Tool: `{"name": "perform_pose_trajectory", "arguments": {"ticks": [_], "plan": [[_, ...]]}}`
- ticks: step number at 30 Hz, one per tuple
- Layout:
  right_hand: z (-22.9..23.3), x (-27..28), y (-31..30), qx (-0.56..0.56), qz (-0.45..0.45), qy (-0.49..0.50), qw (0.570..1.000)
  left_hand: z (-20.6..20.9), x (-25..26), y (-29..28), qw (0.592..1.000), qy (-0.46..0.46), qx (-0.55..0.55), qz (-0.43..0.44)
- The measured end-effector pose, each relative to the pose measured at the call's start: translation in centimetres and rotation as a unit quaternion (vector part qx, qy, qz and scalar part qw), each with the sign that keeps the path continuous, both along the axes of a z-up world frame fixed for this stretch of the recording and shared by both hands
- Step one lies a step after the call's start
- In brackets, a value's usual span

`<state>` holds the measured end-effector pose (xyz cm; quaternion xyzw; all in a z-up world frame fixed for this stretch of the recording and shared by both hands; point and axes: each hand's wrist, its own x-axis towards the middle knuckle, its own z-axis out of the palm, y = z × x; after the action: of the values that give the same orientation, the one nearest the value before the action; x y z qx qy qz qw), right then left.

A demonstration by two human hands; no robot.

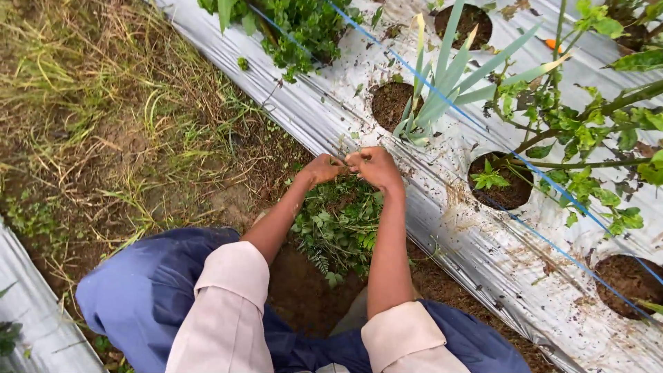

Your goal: The person squats beside a garden bed covered with white plastic mulch and pulls weeds by hand from around the base of pepper and onion plants. The person gathers the removed weeds into a pile and then walks along the bed to continue weeding.

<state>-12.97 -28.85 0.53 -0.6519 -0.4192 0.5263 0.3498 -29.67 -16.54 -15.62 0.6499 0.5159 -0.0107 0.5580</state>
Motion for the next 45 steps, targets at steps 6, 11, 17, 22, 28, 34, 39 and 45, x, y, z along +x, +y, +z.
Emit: {"name": "perform_pose_trajectory", "arguments": {"ticks": [6, 11, 17, 22, 28, 34, 39, 45], "plan": [[-2.2, 1.0, 0.5, 0.064, -0.068, 0.065, 0.994, 6.2, 1.5, -8.8, 0.953, 0.157, 0.213, -0.146], [-0.3, 1.9, -0.4, 0.082, -0.101, 0.052, 0.99, 7.1, 3.6, -8.9, 0.937, 0.227, 0.2, -0.172], [-1.5, 2.4, -1.7, 0.068, -0.158, 0.017, 0.985, 4.5, 7.6, -4.2, 0.915, 0.27, 0.194, -0.229], [-2.8, 0.1, -0.5, 0.078, -0.156, -0.037, 0.984, 4.5, 7.0, -1.4, 0.916, 0.21, 0.227, -0.255], [-5.8, -0.7, 1.1, 0.072, -0.242, -0.056, 0.966, 11.4, 4.2, 1.8, 0.934, 0.104, 0.167, -0.298], [-7.9, -1.8, 1.7, 0.091, -0.288, -0.173, 0.937, 12.6, 1.9, 4.0, 0.88, -0.085, 0.43, -0.183], [-11.2, -4.2, 1.8, 0.113, -0.289, -0.287, 0.906, 7.0, 3.1, 8.2, 0.867, -0.173, 0.454, -0.108], [-9.4, -7.3, 0.3, 0.185, -0.364, -0.313, 0.857, 9.7, -0.1, 6.3, 0.901, -0.218, 0.348, -0.137]]}}
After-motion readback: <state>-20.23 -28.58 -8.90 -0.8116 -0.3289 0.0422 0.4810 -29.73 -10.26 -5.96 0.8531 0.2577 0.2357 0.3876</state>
